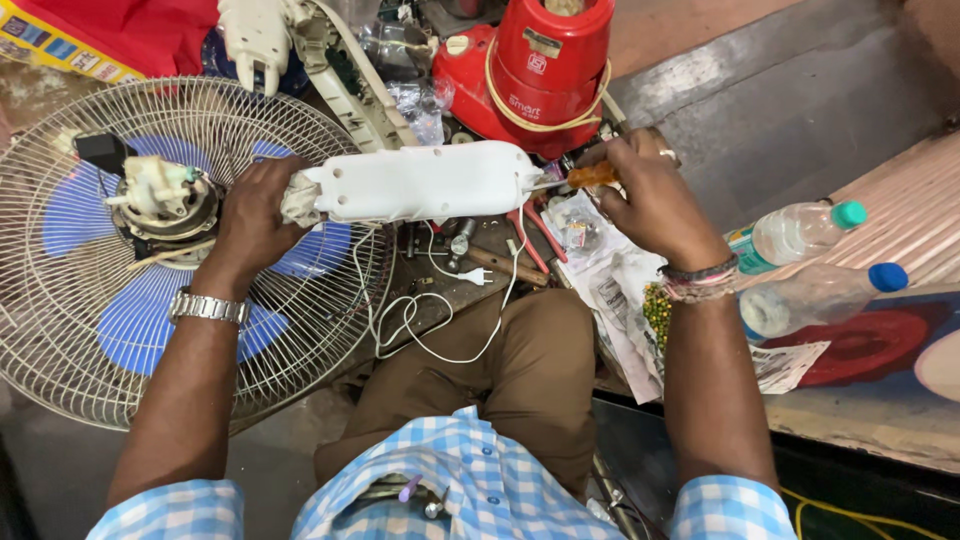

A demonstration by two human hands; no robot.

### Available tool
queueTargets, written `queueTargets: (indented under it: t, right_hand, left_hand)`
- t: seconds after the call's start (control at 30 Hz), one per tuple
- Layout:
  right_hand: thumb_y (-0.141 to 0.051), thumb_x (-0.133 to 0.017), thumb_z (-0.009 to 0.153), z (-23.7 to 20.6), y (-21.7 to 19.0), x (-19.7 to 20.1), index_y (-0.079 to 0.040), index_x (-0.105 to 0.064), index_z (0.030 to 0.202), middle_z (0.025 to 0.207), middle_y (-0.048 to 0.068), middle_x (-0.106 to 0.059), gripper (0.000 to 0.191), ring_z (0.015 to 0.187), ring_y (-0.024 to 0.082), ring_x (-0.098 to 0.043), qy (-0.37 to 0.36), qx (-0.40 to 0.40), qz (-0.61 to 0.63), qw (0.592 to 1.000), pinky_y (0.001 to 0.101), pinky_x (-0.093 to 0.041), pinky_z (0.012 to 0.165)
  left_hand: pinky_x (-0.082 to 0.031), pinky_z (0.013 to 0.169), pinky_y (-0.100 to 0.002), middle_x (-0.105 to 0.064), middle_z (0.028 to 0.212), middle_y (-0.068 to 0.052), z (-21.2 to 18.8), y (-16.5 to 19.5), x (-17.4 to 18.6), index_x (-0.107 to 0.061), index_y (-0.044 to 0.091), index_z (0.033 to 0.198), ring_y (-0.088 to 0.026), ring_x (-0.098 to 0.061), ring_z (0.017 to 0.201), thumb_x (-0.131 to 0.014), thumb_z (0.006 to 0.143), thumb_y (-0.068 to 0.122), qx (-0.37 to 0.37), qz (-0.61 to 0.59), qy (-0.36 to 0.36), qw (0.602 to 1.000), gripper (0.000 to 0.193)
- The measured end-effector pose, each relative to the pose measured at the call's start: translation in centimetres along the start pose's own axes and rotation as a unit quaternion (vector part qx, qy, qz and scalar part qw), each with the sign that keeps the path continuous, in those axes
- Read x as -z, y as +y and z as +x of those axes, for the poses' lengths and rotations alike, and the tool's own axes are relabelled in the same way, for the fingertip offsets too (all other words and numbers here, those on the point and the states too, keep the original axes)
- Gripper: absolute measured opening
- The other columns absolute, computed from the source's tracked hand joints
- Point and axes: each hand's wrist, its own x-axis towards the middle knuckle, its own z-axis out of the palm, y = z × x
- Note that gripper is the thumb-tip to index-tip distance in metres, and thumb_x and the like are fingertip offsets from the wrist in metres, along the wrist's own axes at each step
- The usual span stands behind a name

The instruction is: The person uses a screwdriver to remove screws from the white plastic casing of a standing fan. They separate the two halves of the casing to expose the internal wiring and components.

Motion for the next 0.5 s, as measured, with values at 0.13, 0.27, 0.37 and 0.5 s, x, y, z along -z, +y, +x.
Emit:
queueTargets:
  t: [0.13,0.27,0.37,0.5]
  right_hand:
    - [-0.032,-0.071,0.102,0.35,-0.23,-0.32,-0.006,-0.065,0.117,0.109,0.022,-0.067,0.03,0.099,0.044,-0.063,-0.044,-0.251,-0.05,0.966,0.0531,-0.048,0.08]
    - [-0.018,-0.066,0.09,0.42,-0.33,-0.13,-0.009,-0.07,0.114,0.107,0.021,-0.066,0.026,0.1,0.043,-0.064,-0.042,-0.132,-0.056,0.989,0.0506,-0.05,0.085]
    - [-0.016,-0.073,0.09,0.17,-0.07,0.03,-0.004,-0.068,0.116,0.109,0.023,-0.063,0.029,0.098,0.042,-0.064,0.012,-0.07,0.031,0.997,0.0487,-0.051,0.083]
    - [-0.027,-0.078,0.1,-0.36,0.23,-0.55,-0.009,-0.072,0.112,0.097,0.019,-0.066,0.022,0.092,0.042,-0.064,-0.053,-0.321,-0.065,0.943,0.0516,-0.047,0.076]
  left_hand:
    - [-0.049,0.099,-0.048,-0.067,0.123,-0.018,0.07,0.16,-0.15,-0.059,0.004,0.132,-0.039,-0.062,0.116,-0.085,0.067,0.001,0.024,-0.012,-0.007,1.0,0.07]
    - [-0.049,0.099,-0.048,-0.067,0.122,-0.018,0.24,0.18,-0.1,-0.059,0.003,0.132,-0.038,-0.062,0.116,-0.086,0.067,0.0,0.021,-0.012,-0.006,1.0,0.07]
    - [-0.049,0.099,-0.049,-0.066,0.123,-0.019,0.05,0.24,0.11,-0.059,0.003,0.133,-0.039,-0.061,0.117,-0.086,0.066,-0.001,0.033,-0.011,-0.011,0.999,0.071]
    - [-0.048,0.1,-0.049,-0.066,0.124,-0.019,0.36,0.25,0.14,-0.059,0.003,0.132,-0.039,-0.061,0.117,-0.085,0.065,-0.001,0.03,-0.007,-0.017,0.999,0.072]
